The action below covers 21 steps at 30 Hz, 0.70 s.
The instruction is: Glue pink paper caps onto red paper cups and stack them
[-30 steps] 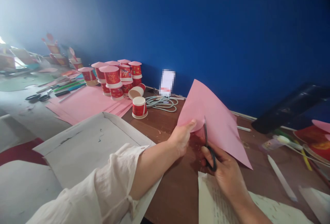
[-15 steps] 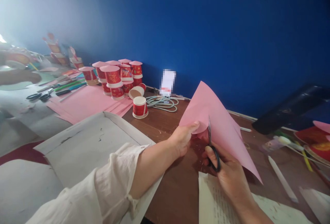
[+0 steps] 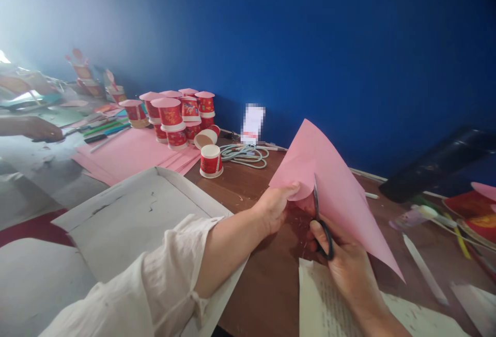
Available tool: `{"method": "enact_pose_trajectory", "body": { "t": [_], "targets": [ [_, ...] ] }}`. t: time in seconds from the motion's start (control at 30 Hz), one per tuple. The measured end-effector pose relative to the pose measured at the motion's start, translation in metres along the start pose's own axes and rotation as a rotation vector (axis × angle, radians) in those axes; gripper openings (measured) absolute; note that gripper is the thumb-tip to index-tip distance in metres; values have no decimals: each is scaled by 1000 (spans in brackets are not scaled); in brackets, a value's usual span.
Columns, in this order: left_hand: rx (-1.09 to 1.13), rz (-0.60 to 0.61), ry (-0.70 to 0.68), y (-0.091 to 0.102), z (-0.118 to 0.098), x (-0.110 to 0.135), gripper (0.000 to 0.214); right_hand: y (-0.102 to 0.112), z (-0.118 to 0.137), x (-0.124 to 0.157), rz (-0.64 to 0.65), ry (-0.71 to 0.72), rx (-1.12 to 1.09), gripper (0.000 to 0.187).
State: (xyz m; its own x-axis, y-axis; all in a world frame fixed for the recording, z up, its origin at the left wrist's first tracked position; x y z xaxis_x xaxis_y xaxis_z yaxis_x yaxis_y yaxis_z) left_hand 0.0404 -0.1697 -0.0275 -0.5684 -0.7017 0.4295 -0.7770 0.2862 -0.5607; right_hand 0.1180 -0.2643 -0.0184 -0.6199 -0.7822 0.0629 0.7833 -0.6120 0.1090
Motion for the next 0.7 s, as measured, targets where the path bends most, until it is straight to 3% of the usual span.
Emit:
{"method": "enact_pose_trajectory", "body": {
  "t": [0.2, 0.43, 0.7],
  "targets": [
    [-7, -27, 10, 2, -1, 0, 28, 2, -7, -5, 52, -15, 80, 40],
    [-45, -44, -21, 6, -1, -2, 30, -6, -19, -4, 144, -104, -118, 39],
    [-70, -76, -136, 11, -7, -7, 28, -14, -17, -3, 187, -114, -138, 56]
  ]
}}
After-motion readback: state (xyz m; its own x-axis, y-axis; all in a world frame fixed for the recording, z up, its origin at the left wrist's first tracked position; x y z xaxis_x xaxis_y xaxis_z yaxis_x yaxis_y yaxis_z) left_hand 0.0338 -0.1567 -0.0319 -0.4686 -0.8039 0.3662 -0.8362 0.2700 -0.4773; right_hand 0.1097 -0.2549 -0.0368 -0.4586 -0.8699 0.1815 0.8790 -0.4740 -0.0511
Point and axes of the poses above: each hand's wrist, its own x-axis away from the middle knuckle, its own y-axis out of the back of the hand, z = x × y, the point moved 10 cm from there along -x, towards the middle knuckle, and after that the axes turned 7 degrees about -z, right-handed, at the moved point
